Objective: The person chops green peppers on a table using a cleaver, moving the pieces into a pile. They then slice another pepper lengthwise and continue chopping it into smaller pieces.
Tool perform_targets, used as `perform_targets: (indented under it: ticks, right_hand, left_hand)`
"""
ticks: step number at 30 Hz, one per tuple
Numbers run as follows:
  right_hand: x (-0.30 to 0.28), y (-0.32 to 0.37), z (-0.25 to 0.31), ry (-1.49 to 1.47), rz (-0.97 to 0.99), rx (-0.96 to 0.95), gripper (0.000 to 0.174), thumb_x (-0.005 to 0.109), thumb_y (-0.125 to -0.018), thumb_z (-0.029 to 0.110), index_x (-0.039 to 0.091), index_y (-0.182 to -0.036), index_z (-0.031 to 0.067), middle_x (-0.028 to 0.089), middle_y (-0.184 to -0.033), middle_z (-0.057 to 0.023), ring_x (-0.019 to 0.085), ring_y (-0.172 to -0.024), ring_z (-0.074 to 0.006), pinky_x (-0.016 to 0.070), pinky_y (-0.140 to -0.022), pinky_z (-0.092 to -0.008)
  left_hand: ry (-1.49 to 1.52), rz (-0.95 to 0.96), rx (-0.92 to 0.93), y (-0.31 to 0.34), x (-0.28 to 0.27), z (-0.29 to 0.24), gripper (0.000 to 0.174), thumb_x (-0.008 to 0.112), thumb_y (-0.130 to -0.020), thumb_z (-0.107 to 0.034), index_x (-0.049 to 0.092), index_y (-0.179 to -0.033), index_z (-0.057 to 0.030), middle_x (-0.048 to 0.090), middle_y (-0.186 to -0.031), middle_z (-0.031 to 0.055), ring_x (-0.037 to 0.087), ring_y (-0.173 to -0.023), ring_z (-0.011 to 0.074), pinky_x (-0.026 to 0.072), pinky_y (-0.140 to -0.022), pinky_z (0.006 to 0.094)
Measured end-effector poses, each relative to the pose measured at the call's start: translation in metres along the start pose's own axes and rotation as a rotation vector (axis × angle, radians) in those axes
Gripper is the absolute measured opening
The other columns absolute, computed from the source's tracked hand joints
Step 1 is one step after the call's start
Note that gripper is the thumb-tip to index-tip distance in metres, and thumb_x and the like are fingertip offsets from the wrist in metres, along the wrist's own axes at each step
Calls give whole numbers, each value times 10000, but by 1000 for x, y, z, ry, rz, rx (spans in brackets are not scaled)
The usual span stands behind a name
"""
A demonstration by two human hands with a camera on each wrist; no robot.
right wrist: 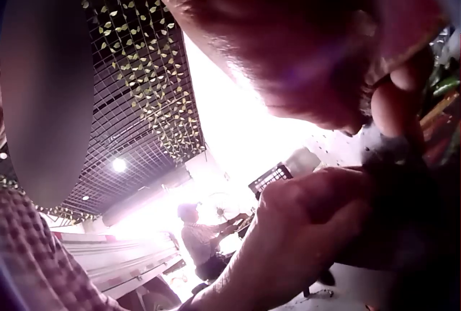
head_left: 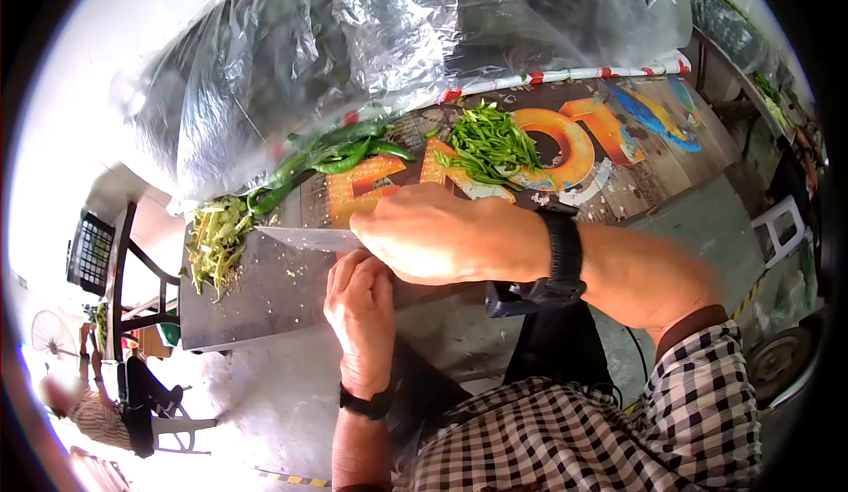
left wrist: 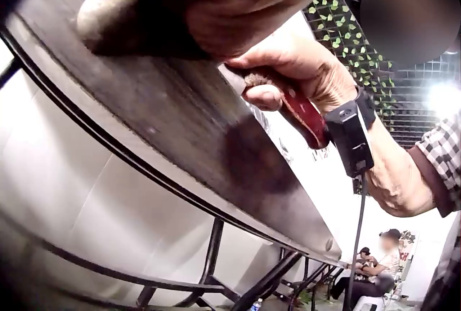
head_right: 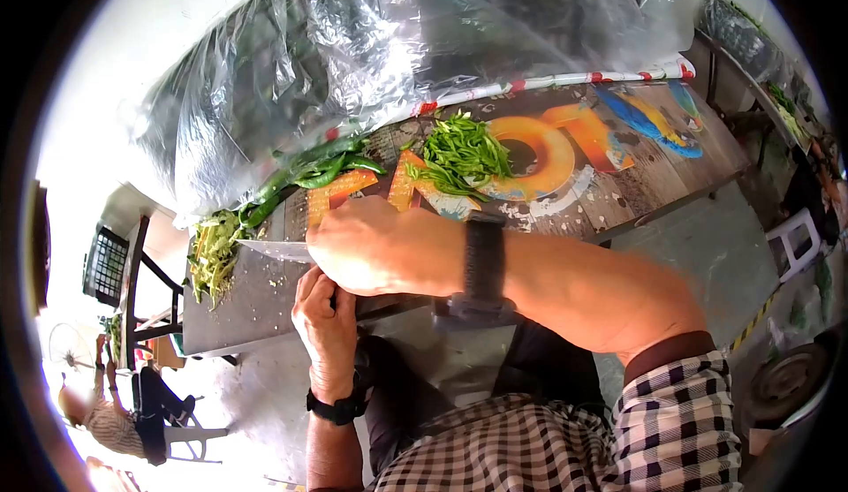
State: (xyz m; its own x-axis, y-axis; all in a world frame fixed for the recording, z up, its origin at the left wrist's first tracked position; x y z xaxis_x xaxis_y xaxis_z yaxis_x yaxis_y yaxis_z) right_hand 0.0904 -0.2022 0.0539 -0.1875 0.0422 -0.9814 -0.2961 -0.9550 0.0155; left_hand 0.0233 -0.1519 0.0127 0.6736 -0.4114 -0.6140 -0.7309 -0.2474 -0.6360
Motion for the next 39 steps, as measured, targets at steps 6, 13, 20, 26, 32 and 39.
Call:
perform_targets:
  ticks: [6, 13, 20, 26, 32, 39]
  right_hand:
    - [-12, 44, -7, 33, -548, -315, 146, 593, -854, 158, 582, -907, 23, 613, -811, -112, 637, -763, -270, 521, -698, -362]
    - [-23, 60, -33, -162, -350, -14, 75, 567, -805, 42, 586, -785, -28, 624, -665, -225, 657, -651, -375, 520, -617, -457]
    - [-22, 56, -23, -225, -316, -24, 89, 563, -796, 42, 596, -757, -31, 635, -687, -232, 655, -655, -392, 516, -621, -475]
    - [-8, 46, -25, -215, -237, -16, 95, 579, -816, 68, 583, -789, -23, 626, -690, -228, 638, -645, -403, 493, -598, -482]
    - [-7, 36, -18, -204, -176, -55, 123, 575, -879, 100, 536, -839, -10, 591, -662, -216, 610, -640, -412, 456, -576, -484]
    - [2, -16, 6, -103, -131, -111, 112, 573, -809, 71, 574, -857, -30, 653, -748, -225, 667, -727, -405, 526, -619, -481]
  left_hand:
    - [-118, 15, 6, -2, -6, -7, 138, 664, -776, 42, 690, -908, 10, 686, -979, 138, 635, -926, 308, 501, -830, 369]
    - [-44, -2, -1, 0, -5, -2, 130, 675, -792, 40, 690, -917, 7, 692, -950, 128, 648, -896, 297, 511, -831, 369]
    - [-31, -18, 41, 5, -5, -5, 120, 677, -781, 22, 669, -896, -12, 662, -996, 97, 625, -928, 308, 516, -820, 381]
    - [-19, 1, 37, 2, -4, -6, 107, 666, -782, 31, 657, -879, -14, 642, -963, 90, 610, -907, 302, 512, -797, 389]
    - [-5, 18, 1, 1, -4, -3, 106, 672, -778, 46, 666, -876, 6, 665, -974, 122, 632, -903, 312, 514, -806, 381]
    - [-27, -5, -42, 5, -3, 5, 108, 674, -775, 21, 664, -876, -17, 663, -992, 88, 614, -934, 309, 516, -804, 394]
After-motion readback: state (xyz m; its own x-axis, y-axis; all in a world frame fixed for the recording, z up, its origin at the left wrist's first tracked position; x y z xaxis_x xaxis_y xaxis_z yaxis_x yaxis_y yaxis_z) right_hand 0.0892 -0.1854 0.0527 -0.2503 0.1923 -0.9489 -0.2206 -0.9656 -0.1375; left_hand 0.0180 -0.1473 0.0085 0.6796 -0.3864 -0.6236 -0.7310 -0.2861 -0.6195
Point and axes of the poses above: each hand's wrist, its own y-axis away from the middle knuckle, its own x-axis out of the palm, z = x × y, the point moved 10 cm from there along -y, towards the middle knuckle
